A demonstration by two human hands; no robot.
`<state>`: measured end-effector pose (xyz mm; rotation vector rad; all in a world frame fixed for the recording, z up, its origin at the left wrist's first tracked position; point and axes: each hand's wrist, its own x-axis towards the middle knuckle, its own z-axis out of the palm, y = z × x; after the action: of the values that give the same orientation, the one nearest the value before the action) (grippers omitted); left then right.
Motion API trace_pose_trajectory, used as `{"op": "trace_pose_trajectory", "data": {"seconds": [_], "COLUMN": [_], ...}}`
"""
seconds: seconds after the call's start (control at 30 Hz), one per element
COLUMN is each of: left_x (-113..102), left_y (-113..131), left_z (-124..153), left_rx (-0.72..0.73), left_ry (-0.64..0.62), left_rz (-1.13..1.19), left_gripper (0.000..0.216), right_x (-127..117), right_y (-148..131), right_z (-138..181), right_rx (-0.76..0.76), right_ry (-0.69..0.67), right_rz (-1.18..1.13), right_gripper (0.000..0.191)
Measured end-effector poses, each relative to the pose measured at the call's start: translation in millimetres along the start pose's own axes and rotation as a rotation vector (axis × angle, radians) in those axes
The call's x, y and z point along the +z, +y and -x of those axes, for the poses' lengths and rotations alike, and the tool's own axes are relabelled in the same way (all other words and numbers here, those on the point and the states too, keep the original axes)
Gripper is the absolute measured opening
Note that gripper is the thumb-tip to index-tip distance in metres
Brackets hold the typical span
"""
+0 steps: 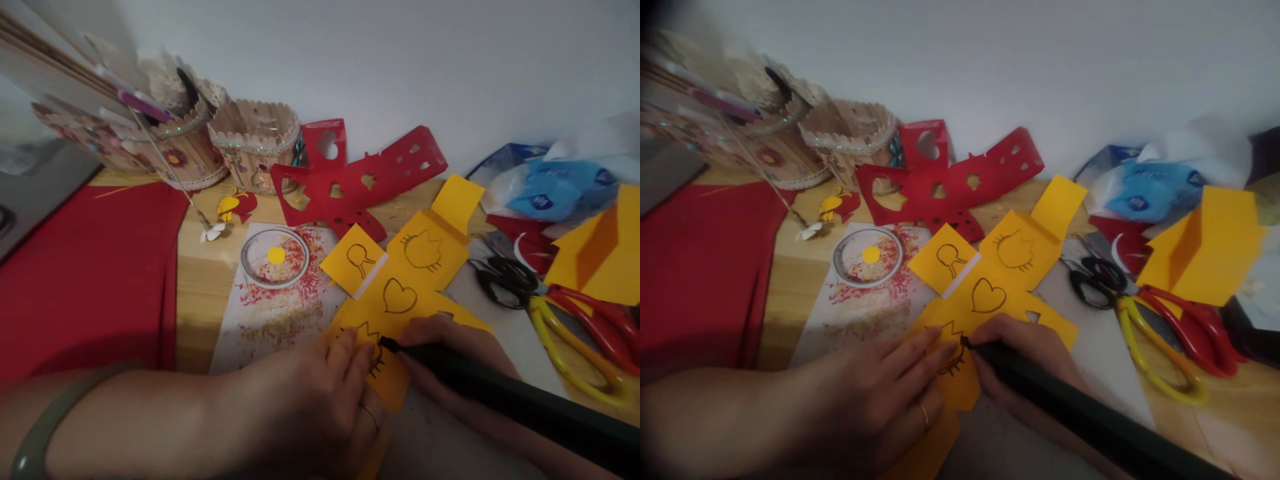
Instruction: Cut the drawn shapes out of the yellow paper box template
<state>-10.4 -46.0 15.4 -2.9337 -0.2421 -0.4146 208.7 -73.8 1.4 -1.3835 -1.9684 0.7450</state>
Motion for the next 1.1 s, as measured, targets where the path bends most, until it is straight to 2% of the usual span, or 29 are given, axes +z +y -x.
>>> {"op": "trace_pose_trajectory", "data": {"seconds": [0.2, 0.37, 0.63, 0.83, 1.1], "left_x": [-5, -5, -2, -4, -6], "left_y": [-1, 0, 3, 2, 1], "left_z": [0, 0, 0, 0, 0], "left_rx": [0.032, -0.005, -0.018, 0.000, 0.007], "left_ry": [-0.052, -0.046, -0.039, -0.073, -0.088], "left_rz": [0.020, 0.034, 0.017, 0.023, 0.049], "left_gripper": [0.020, 0.019, 0.019, 0.022, 0.019], "right_x": [2, 1, -7, -7, -9], "right_y": [0, -2, 2, 7, 6], "right_z": [-1, -3, -13, -9, -8], "right_rx": [-0.058, -0.113, -0.253, -0.214, -0.190], "right_ry": [-0.004, 0.001, -0.199, -0.252, -0.294], "right_rz": [0.039, 0.065, 0.095, 0.032, 0.129], "right_gripper": [0.019, 0.018, 0.019, 0.020, 0.016]}}
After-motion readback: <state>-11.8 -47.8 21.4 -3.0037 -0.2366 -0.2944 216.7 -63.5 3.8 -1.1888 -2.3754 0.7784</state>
